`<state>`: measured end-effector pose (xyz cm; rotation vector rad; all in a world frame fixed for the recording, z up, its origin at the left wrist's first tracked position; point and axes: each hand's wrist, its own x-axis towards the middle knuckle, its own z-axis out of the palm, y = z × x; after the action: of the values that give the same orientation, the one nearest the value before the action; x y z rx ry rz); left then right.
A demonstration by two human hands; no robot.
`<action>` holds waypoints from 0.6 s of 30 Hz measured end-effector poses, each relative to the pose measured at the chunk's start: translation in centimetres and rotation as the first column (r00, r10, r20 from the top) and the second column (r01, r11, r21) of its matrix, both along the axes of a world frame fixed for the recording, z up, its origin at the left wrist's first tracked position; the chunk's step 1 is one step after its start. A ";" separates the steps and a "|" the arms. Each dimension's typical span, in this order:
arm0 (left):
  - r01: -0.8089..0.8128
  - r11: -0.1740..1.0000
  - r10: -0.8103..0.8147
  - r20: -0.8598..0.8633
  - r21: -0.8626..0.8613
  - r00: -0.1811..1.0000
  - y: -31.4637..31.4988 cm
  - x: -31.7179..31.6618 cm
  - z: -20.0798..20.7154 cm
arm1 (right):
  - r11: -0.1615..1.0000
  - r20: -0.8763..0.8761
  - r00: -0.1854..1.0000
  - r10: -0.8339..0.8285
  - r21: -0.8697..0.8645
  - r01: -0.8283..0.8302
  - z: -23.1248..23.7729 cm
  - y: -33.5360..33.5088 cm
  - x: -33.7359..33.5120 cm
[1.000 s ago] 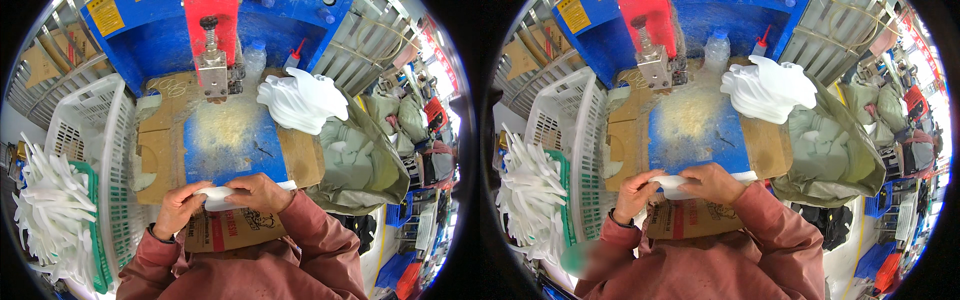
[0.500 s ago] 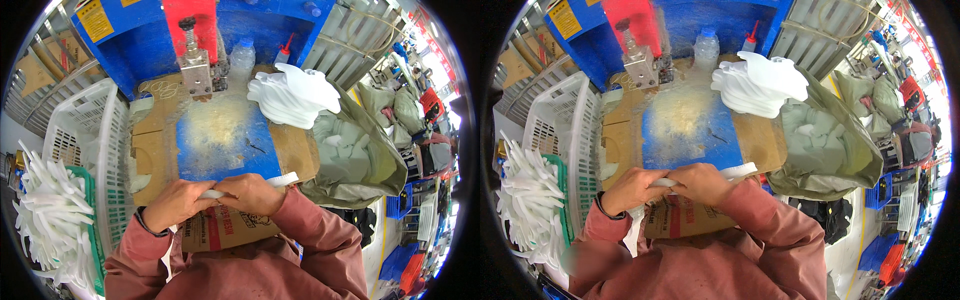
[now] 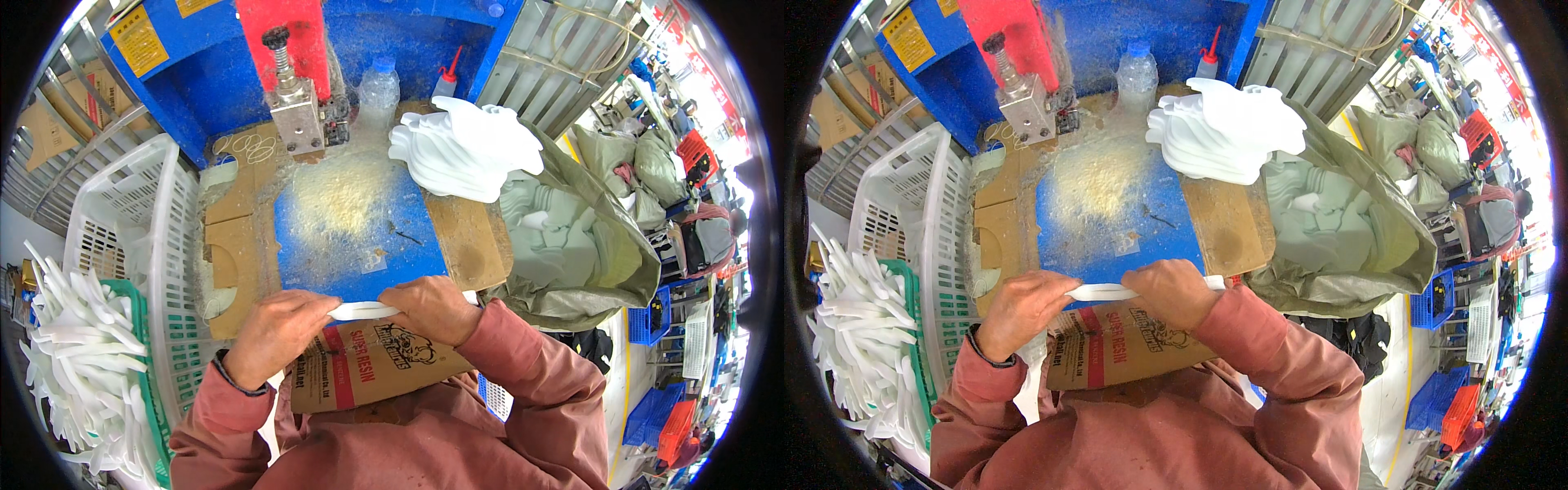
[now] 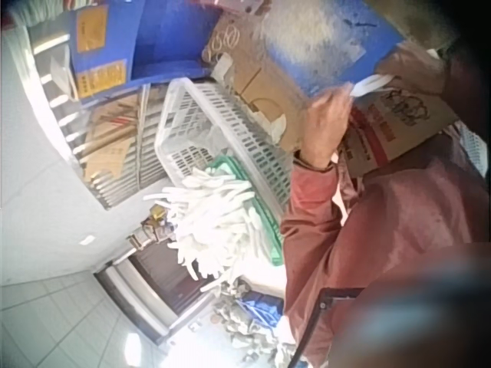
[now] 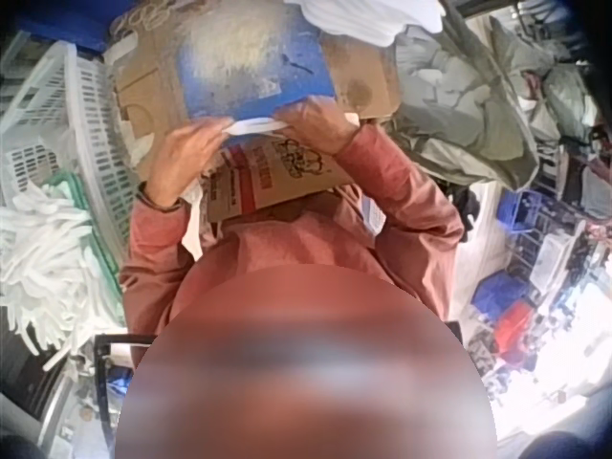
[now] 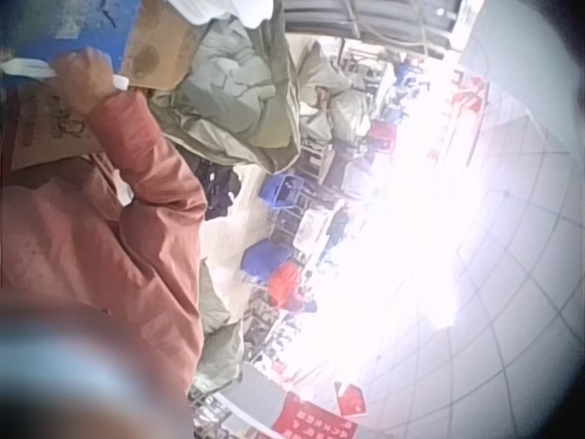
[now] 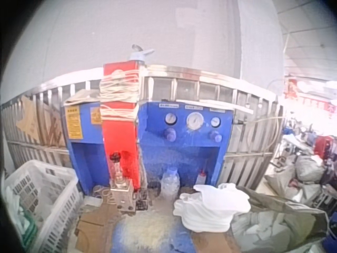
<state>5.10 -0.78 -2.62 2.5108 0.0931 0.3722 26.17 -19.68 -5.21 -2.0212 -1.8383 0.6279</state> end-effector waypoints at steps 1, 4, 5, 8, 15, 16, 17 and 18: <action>-0.009 1.000 0.009 -0.001 0.000 1.000 -0.1 -0.1 0.0 | 1.000 -0.018 1.000 -0.001 -0.016 0.001 0.2 0.0 -0.1; -0.044 0.999 0.044 0.016 0.008 0.999 -0.2 -0.1 0.2 | 0.997 -0.032 0.999 -0.006 -0.071 0.003 0.9 -0.3 0.0; -0.065 0.998 0.065 0.042 0.005 0.997 -0.2 -0.1 0.4 | 0.998 -0.049 0.999 -0.006 -0.058 0.003 1.2 -0.5 0.1; -0.116 0.982 0.092 0.159 0.151 0.983 0.0 0.5 1.2 | 0.994 -0.113 0.993 -0.044 -0.101 0.032 1.9 -0.7 0.4; -0.287 0.928 0.354 0.324 -0.237 0.877 -4.5 -0.9 1.4 | 0.941 -0.082 0.948 -0.307 0.126 0.315 2.5 -0.6 -1.1; -0.308 0.841 0.405 0.140 -0.444 0.904 -5.4 -0.6 0.5 | 0.927 -0.092 0.948 -0.305 0.199 0.318 2.4 -0.4 -1.6; -0.296 0.724 0.392 0.017 -0.623 0.920 -6.3 -0.3 -0.4 | 0.910 -0.104 0.948 -0.300 0.267 0.318 2.3 -0.3 -2.2; -0.320 0.596 0.396 -0.077 -0.736 0.915 -6.7 -0.1 -1.3 | 0.905 -0.155 0.961 -0.230 0.329 0.270 2.1 0.0 -2.7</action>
<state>5.03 -7.47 -3.93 1.6334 0.6051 0.4942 23.49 -19.65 -3.09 -1.8958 -1.4686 0.3094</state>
